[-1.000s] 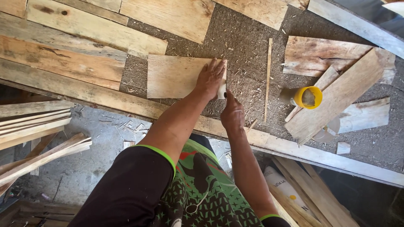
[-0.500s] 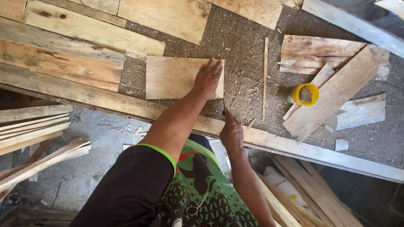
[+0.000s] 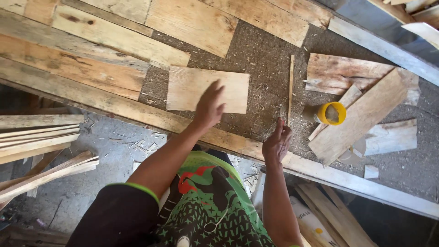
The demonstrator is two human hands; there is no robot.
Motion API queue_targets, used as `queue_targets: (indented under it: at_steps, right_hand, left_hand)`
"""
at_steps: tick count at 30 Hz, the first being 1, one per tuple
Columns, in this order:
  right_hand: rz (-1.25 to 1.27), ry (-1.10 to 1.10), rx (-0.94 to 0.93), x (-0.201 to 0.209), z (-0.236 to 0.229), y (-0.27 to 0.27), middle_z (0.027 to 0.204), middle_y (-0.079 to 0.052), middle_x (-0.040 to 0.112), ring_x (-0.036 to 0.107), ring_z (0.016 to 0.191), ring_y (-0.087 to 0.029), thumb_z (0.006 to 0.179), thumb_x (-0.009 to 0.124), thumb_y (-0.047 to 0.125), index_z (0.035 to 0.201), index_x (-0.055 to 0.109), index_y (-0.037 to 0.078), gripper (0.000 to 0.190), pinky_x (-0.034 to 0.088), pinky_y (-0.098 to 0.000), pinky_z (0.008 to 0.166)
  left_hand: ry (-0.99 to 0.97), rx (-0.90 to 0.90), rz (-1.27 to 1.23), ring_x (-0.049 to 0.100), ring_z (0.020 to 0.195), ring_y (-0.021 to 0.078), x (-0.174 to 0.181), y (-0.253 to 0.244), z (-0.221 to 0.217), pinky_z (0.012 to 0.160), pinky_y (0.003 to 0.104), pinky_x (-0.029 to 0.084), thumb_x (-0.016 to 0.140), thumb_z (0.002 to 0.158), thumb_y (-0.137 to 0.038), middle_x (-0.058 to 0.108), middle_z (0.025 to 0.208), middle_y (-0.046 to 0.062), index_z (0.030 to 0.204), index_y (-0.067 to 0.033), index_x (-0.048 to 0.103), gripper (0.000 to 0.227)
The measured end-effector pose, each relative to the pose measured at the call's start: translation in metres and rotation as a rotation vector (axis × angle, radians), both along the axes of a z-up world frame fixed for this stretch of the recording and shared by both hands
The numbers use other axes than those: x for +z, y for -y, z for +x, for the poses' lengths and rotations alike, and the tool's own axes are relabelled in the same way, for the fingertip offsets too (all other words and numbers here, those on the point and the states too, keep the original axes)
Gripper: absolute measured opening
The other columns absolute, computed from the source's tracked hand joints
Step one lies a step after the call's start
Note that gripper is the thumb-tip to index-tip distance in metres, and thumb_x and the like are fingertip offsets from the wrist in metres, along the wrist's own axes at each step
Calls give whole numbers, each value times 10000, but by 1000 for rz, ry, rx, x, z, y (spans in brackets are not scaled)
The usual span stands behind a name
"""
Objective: The person is seen cutting and fitting thin wood panels onto a larger surface using a utility knife.
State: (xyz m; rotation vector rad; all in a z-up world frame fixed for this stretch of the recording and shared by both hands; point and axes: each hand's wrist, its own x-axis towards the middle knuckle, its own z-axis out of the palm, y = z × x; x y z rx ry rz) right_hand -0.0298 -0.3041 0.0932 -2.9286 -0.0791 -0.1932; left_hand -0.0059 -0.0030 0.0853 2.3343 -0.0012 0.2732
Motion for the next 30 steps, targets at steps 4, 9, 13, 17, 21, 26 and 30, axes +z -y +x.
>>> queue_targets:
  at_steps: [4,9,13,17,21,26,30]
  right_hand:
    - [6,80,9,0,0,-3,1248,-230,544,585,1050,-392,1058,622,114,1528,476,162,494,502,-511,843]
    - [-239,162,-42,47,-3,-32,1326,-244,557,595,1085,-415,772,689,123,1437,523,102,685,493,-541,828]
    - [-204,-159,7,19,20,-56,1453,-155,577,589,1251,-332,1000,598,28,1379,609,212,421,517,-485,1004]
    - [-20,-318,396,12,25,-90,1548,-141,488,496,1355,-334,862,477,-146,1398,605,100,604,409,-429,1133]
    - [-27,-268,455,-26,23,-91,1611,-130,430,407,1471,-311,870,463,-176,1460,560,93,656,336,-418,1221]
    - [30,-274,442,-6,17,-86,1620,-142,425,388,1494,-303,848,505,-135,1498,509,72,682,327,-434,1245]
    - [182,-147,458,-8,33,-81,1644,-200,392,387,1518,-363,952,575,14,1544,444,80,610,381,-471,1240]
  left_hand:
    - [186,396,-69,581,1326,343,-5,-48,-57,1152,417,495,693,935,9,600,1401,193,1348,-32,593,427]
    - [22,731,-82,642,1051,306,-36,-86,-88,929,474,533,663,850,61,679,1099,146,1188,-61,640,359]
    - [-104,794,-280,673,976,282,-45,-93,-86,888,427,564,617,862,50,686,1059,139,1240,-42,635,389]
    - [-291,848,-329,678,966,241,-47,-96,-76,837,381,560,704,884,-24,702,1106,119,1321,-49,596,451]
    - [-275,922,-592,700,924,174,-62,-106,-68,799,316,591,804,843,-34,723,1054,75,1285,-49,604,486]
    - [-147,807,-1348,678,866,155,-27,-101,-61,713,295,577,751,871,24,714,1005,50,1157,-33,677,301]
    - [-95,743,-1230,641,848,126,52,-93,-36,662,248,547,736,925,-56,700,1003,51,1172,-37,683,253]
